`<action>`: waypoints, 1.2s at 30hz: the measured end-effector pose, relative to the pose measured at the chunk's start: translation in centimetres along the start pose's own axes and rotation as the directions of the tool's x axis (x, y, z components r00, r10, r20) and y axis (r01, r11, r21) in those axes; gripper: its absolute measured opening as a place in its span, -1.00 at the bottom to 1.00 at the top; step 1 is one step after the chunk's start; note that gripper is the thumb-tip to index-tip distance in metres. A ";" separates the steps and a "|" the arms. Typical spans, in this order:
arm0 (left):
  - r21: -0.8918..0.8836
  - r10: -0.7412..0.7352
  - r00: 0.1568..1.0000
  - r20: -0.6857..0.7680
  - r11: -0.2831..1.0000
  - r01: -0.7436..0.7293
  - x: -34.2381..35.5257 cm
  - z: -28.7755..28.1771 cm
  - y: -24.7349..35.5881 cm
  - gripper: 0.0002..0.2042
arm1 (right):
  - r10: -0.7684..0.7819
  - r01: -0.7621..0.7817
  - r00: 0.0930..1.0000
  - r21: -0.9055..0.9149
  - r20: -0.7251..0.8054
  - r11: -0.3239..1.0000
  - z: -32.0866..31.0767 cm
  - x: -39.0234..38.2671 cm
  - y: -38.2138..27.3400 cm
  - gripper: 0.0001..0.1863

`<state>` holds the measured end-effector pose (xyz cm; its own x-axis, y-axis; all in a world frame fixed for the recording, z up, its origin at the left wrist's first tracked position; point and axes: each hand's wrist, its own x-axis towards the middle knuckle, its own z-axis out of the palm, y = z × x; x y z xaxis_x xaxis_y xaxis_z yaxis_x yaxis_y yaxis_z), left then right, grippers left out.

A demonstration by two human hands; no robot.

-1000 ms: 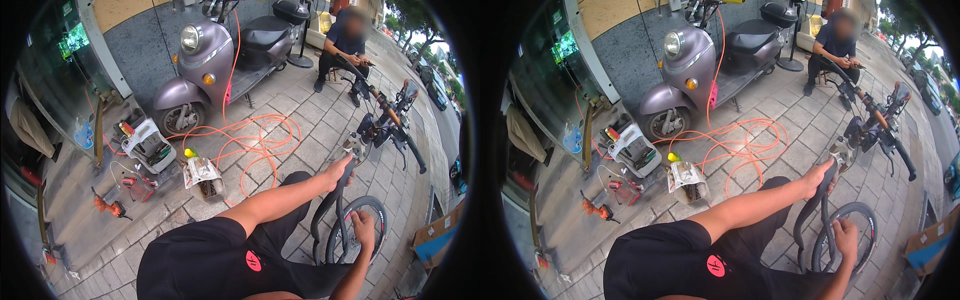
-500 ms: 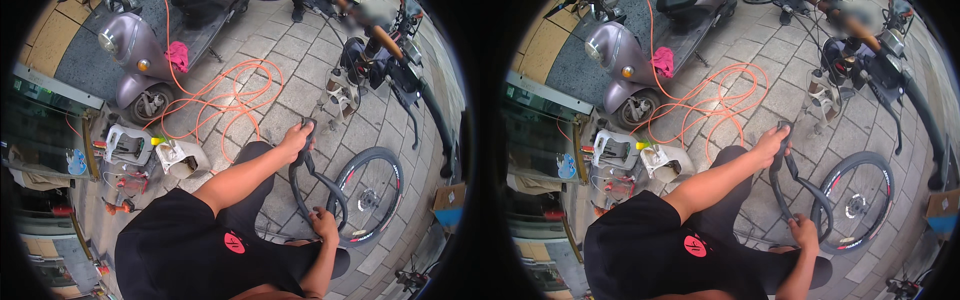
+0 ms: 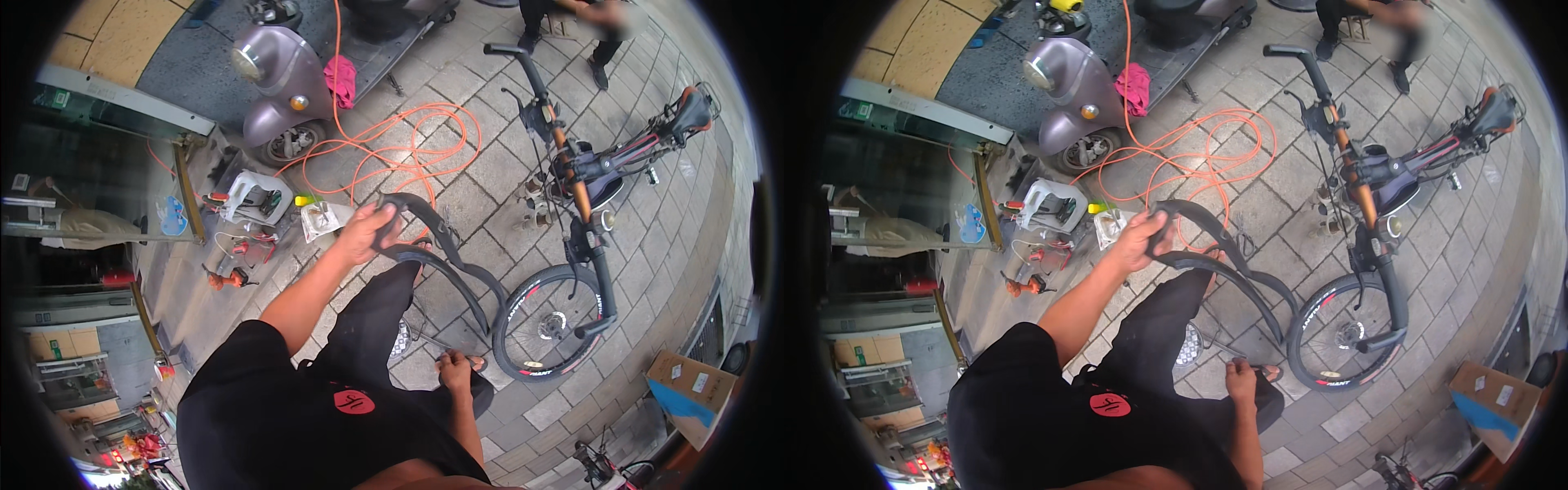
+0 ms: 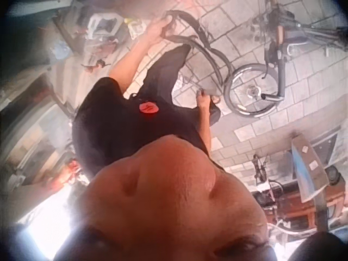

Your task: The person removes the tire from a bicycle wheel, detaches the inner tube, and prepares to inflate it using a hand pump. The person works on the sidewalk with tools and a bicycle nearby.

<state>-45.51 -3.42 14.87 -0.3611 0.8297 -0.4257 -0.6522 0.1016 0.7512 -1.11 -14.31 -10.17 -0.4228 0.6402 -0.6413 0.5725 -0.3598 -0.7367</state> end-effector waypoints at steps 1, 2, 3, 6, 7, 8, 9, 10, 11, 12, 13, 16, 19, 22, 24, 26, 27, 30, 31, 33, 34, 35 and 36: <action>0.011 0.006 0.999 0.050 1.000 -0.007 -2.3 0.9 3.1 -0.79 | 0.026 -0.025 0.999 -0.051 0.020 0.998 0.1 -0.2 -1.9 -0.71; 0.080 0.001 0.995 0.100 0.997 -0.009 -5.4 0.6 6.1 -0.77 | 0.015 -0.010 0.998 -0.073 0.066 0.997 -0.3 -0.6 -4.2 -0.69; 0.137 -0.022 0.996 0.089 0.991 0.009 -8.0 0.5 8.4 -0.74 | 0.008 0.002 0.994 -0.096 0.107 0.995 -0.6 -0.8 -6.6 -0.66; 0.482 -0.219 0.968 -0.121 0.840 0.251 -14.9 -0.5 13.6 -0.73 | -0.032 0.054 0.991 -0.172 0.128 0.984 -2.7 -0.7 -15.3 -0.60; 0.589 -0.255 0.954 -0.154 0.752 0.296 -15.6 -1.0 14.4 -0.73 | -0.048 0.068 0.992 -0.175 0.116 0.982 -3.3 0.0 -17.6 -0.59; 0.570 -0.287 0.938 -0.192 0.745 0.345 -15.8 -2.0 14.5 -0.74 | -0.069 0.085 0.993 -0.176 0.092 0.981 -3.6 1.4 -19.9 -0.59; 0.535 -0.313 0.917 -0.248 0.745 0.399 -17.0 -3.6 14.1 -0.74 | -0.092 0.108 0.991 -0.187 0.093 0.976 -3.8 2.5 -23.3 -0.59; 0.517 -0.319 0.915 -0.247 0.756 0.402 -17.9 -5.0 13.7 -0.74 | -0.098 0.121 0.988 -0.213 0.115 0.970 -4.3 3.7 -26.8 -0.57; 0.500 -0.329 0.913 -0.241 0.764 0.407 -18.5 -6.5 13.0 -0.74 | -0.123 0.148 0.984 -0.210 0.127 0.966 -4.3 5.0 -30.6 -0.55; 0.474 -0.351 0.910 -0.220 0.777 0.414 -18.9 -7.4 13.1 -0.74 | -0.137 0.163 0.981 -0.201 0.137 0.966 -4.3 6.1 -34.1 -0.53; 0.444 -0.375 0.905 -0.199 0.789 0.424 -19.2 -8.1 13.1 -0.74 | -0.147 0.175 0.978 -0.194 0.150 0.965 -4.5 6.9 -37.3 -0.51; 0.426 -0.415 0.889 -0.193 0.781 0.457 -19.4 -11.2 12.8 -0.75 | -0.276 0.292 0.949 -0.097 0.155 0.951 -4.4 11.0 -46.9 -0.56; 0.362 -0.375 0.888 -0.267 0.815 0.453 -19.7 -13.0 14.6 -0.75 | -0.348 0.359 0.931 -0.094 0.112 0.929 -2.6 11.0 -59.2 -0.60; 0.262 -0.381 0.862 -0.334 0.841 0.473 -19.6 -15.3 16.1 -0.71 | -0.386 0.391 0.918 -0.048 0.087 0.919 -1.6 13.7 -67.0 -0.59; 0.185 -0.376 0.852 -0.363 0.868 0.462 -20.0 -17.0 16.1 -0.72 | -0.410 0.413 0.908 -0.019 0.085 0.910 -0.6 15.5 -71.6 -0.59; 0.130 -0.362 0.842 -0.399 0.887 0.443 -20.2 -18.2 15.0 -0.72 | -0.428 0.427 0.899 0.033 0.097 0.904 0.4 17.8 -75.4 -0.60; 0.111 -0.379 0.832 -0.406 0.883 0.457 -20.4 -18.3 15.0 -0.70 | -0.425 0.424 0.901 0.027 0.088 0.905 0.6 18.6 -77.2 -0.60; -0.012 -0.441 0.788 -0.430 0.875 0.483 -19.9 -18.0 13.7 -0.68 | -0.437 0.431 0.891 0.073 0.123 0.899 0.7 22.6 -82.2 -0.59; -0.015 -0.438 0.778 -0.451 0.875 0.484 -19.6 -18.0 12.7 -0.64 | -0.450 0.443 0.883 0.083 0.134 0.893 0.9 24.2 -83.8 -0.59; 0.047 -0.381 0.805 -0.454 0.892 0.449 -19.5 -18.4 10.0 -0.66 | -0.474 0.467 0.863 0.084 0.176 0.880 1.6 27.7 -87.8 -0.60; 0.173 -0.281 0.848 -0.449 0.904 0.392 -19.6 -18.6 8.8 -0.67 | -0.482 0.476 0.853 0.082 0.199 0.876 2.3 29.4 -90.0 -0.60; 0.103 -0.305 0.792 -0.528 0.903 0.417 -18.8 -17.3 9.2 -0.67 | -0.491 0.487 0.844 0.076 0.218 0.870 3.0 31.2 -92.2 -0.60; 0.032 -0.325 0.729 -0.602 0.903 0.429 -18.1 -16.0 9.7 -0.68 | -0.534 0.533 0.810 0.076 0.240 0.843 3.7 33.3 -94.7 -0.60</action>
<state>-55.92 -26.25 21.82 -0.4523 0.2414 -0.8586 -0.7224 0.4653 0.5114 -72.01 38.64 37.43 -0.8174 0.5480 -0.1778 0.2040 -0.0133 -0.9789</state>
